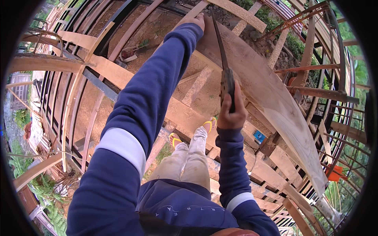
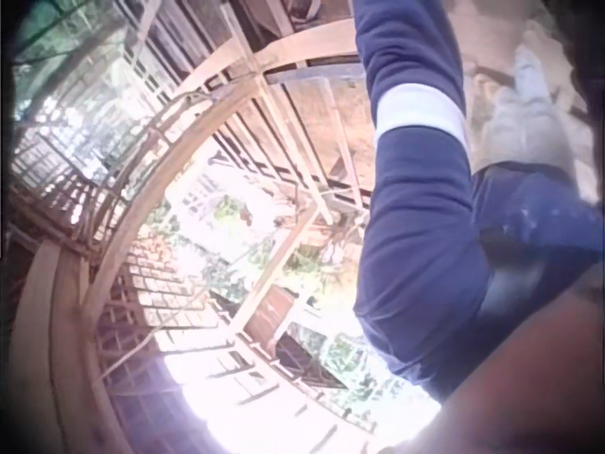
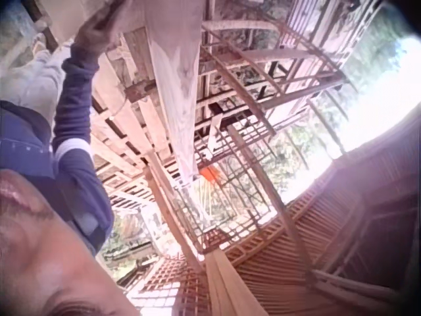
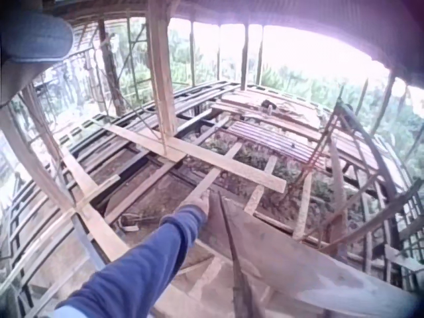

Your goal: The person saws a long wooden plank with a hand saw while standing on a wooden structural frame.

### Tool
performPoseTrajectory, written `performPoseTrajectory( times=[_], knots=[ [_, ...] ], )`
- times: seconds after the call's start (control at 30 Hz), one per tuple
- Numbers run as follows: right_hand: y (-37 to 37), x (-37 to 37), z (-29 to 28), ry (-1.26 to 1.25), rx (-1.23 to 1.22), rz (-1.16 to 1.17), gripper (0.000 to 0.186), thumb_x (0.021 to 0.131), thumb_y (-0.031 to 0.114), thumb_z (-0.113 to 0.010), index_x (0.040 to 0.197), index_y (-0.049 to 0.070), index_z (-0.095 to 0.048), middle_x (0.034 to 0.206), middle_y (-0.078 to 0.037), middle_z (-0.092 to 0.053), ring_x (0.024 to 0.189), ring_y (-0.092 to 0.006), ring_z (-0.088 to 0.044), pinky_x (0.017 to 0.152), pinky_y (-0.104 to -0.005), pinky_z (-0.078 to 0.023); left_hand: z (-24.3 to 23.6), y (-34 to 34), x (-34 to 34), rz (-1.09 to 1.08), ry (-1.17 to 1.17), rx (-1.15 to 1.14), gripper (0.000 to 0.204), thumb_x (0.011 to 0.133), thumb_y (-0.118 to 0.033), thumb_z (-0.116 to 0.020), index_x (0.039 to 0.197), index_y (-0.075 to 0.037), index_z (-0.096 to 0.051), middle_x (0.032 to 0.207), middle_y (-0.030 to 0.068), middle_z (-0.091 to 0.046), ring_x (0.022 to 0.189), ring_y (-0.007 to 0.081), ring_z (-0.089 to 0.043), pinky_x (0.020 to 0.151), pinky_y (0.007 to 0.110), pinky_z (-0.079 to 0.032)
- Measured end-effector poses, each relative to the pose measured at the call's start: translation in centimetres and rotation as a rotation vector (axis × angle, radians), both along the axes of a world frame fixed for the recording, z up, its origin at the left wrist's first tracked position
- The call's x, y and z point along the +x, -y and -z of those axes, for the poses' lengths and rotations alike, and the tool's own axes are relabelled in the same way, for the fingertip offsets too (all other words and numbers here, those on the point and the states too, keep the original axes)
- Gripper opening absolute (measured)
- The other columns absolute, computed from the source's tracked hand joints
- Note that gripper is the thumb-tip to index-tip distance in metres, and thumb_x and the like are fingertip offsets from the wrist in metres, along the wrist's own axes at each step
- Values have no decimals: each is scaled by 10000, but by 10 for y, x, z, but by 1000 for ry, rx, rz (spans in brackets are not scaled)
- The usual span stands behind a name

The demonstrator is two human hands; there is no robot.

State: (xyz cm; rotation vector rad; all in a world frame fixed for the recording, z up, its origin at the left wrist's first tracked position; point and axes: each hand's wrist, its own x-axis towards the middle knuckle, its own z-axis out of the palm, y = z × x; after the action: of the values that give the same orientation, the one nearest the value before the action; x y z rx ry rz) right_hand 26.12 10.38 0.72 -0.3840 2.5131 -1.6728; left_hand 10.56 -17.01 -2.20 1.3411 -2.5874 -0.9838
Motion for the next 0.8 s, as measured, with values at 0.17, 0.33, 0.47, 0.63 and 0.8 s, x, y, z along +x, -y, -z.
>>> performPoseTrajectory(
  times=[0.17,0.33,0.47,0.63,0.8],
  knots=[
    [-40,48,12,-12,-40,8,427,957,126,-514,1362,-8,-540,1053,-148,-694,937,-139,-631,806,-281,-491,3,17,6,9,4,47,807,955,-652,-271,1261,6,-624,1299,304,-567,1278,441,-501,1105,475,-360],
    [-97,101,37,174,-164,55,501,964,147,-480,1399,-98,-440,1026,-149,-633,819,-160,-524,712,-289,-416,-1,6,2,18,-22,-13,755,967,-617,-269,1304,-31,-604,1312,295,-560,1267,436,-513,1095,477,-378],
    [-47,51,71,-47,-107,36,478,980,120,-461,1441,-6,-455,952,-29,-640,578,-19,-403,500,-189,-342,-11,1,3,43,37,18,776,967,-628,-260,1290,-13,-608,1315,303,-554,1270,435,-510,1098,469,-376],
    [-83,91,36,36,-3,-22,486,979,175,-493,1394,-78,-467,1091,-143,-676,768,-118,-617,685,-246,-506,3,24,8,93,-60,12,828,955,-662,-257,1294,12,-595,1337,305,-538,1289,426,-500,1104,477,-366],
    [-65,66,21,96,-156,-7,465,970,125,-493,1369,-114,-469,1190,-234,-662,1105,-286,-650,944,-357,-498,7,15,-1,-19,23,-80,853,949,-678,-253,1262,28,-615,1323,313,-542,1294,422,-495,1110,462,-360]
  ],
)
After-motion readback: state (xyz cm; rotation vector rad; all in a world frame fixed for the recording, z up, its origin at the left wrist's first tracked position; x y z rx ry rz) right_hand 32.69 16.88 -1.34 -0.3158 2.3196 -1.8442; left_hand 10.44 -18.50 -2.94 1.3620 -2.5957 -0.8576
